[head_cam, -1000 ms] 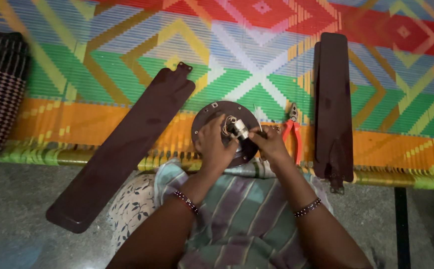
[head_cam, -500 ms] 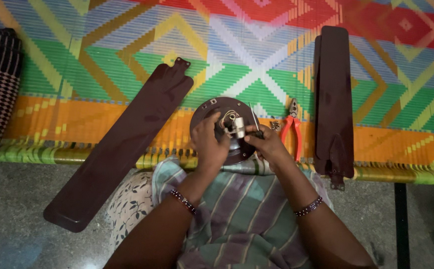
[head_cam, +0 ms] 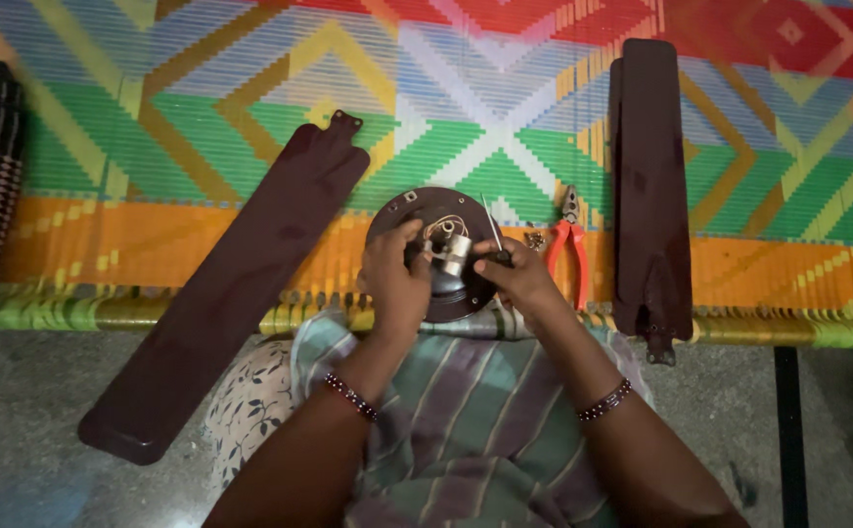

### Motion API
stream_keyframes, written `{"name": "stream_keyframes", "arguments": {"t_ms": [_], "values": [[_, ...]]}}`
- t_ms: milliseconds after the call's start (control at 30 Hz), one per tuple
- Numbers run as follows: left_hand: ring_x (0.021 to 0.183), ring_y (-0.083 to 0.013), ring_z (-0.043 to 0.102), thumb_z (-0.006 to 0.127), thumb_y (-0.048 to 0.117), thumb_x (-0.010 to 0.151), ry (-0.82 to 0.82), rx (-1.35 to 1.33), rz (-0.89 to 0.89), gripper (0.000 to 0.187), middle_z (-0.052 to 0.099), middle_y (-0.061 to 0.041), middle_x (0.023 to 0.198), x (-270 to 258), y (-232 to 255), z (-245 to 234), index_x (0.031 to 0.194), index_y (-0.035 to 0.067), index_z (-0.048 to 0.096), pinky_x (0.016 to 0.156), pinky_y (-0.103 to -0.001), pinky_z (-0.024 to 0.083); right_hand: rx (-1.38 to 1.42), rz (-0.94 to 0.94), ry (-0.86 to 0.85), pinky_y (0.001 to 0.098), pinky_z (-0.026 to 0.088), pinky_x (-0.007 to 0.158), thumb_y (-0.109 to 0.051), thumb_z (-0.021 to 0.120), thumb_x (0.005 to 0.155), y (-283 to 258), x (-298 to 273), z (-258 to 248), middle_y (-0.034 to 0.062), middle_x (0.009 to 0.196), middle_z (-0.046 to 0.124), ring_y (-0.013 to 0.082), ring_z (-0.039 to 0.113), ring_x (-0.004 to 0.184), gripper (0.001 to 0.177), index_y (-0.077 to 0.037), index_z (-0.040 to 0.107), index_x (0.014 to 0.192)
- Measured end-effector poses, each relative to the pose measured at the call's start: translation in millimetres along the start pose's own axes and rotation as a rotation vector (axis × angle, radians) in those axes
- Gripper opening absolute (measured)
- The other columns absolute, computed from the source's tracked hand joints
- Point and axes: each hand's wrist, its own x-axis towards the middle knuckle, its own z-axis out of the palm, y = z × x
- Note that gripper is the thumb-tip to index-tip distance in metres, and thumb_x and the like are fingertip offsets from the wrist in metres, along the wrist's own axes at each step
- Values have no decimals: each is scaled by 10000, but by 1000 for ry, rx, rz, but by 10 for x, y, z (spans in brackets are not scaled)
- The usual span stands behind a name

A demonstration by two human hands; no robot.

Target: The person uses a screwdriver to tighten screws on a ceiling fan motor housing. They hold the motor with one hand and turn the screwdriver with the other, repeatedly adjusting the same screw.

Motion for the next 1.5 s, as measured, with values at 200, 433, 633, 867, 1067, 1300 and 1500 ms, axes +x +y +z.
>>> {"name": "stream_keyframes", "arguments": {"t_ms": [200,433,633,867,1067,1300,1500], "values": [[1059,-297,628,789,47,792,9,134,-70,410,707,-38,1068,60,45,-54,1173,179,716,878,-478,442,7,4,-24,229,304,398,-184,753,885,15,-48,19,-47,675,576,45,400,442,283,-104,696,1151],[968,-278,685,747,68,840,26,38,-99,354,728,-73,1023,86,18,-66,1190,102,702,843,-435,515,-43,4,98,259,338,387,-136,750,882,-32,-24,24,-28,668,548,70,424,455,275,-89,687,1147],[867,-256,722,681,94,916,-22,-46,-265,318,730,-130,1051,-47,26,-29,1232,56,671,771,-376,570,16,25,130,249,318,393,-119,746,884,-49,-6,6,-35,714,584,59,414,474,276,-97,684,1152],[908,-233,730,649,37,898,-23,-148,-255,351,740,-137,1027,-89,-39,30,1249,26,651,811,-360,578,41,-20,49,232,305,396,-141,751,877,23,-4,59,-27,732,614,48,408,453,315,-81,688,1180],[904,-231,729,633,9,893,-69,-212,-293,379,738,-127,1031,-135,23,63,1272,9,624,800,-359,581,7,52,-11,243,363,394,-153,758,862,70,41,78,-9,769,642,65,478,471,395,-96,659,1240],[902,-225,747,632,30,916,-75,-248,-317,334,750,-140,997,-138,70,62,1246,-19,619,794,-341,584,70,-17,-10,224,441,460,-128,751,906,93,49,47,-18,856,671,39,593,588,341,-60,664,1228],[896,-228,771,614,55,928,-97,-269,-343,307,774,-141,1007,-160,108,76,1226,-16,629,785,-337,591,97,28,56,235,304,369,-137,742,901,-44,9,55,-21,789,623,62,417,444,376,-81,668,1265]]}}
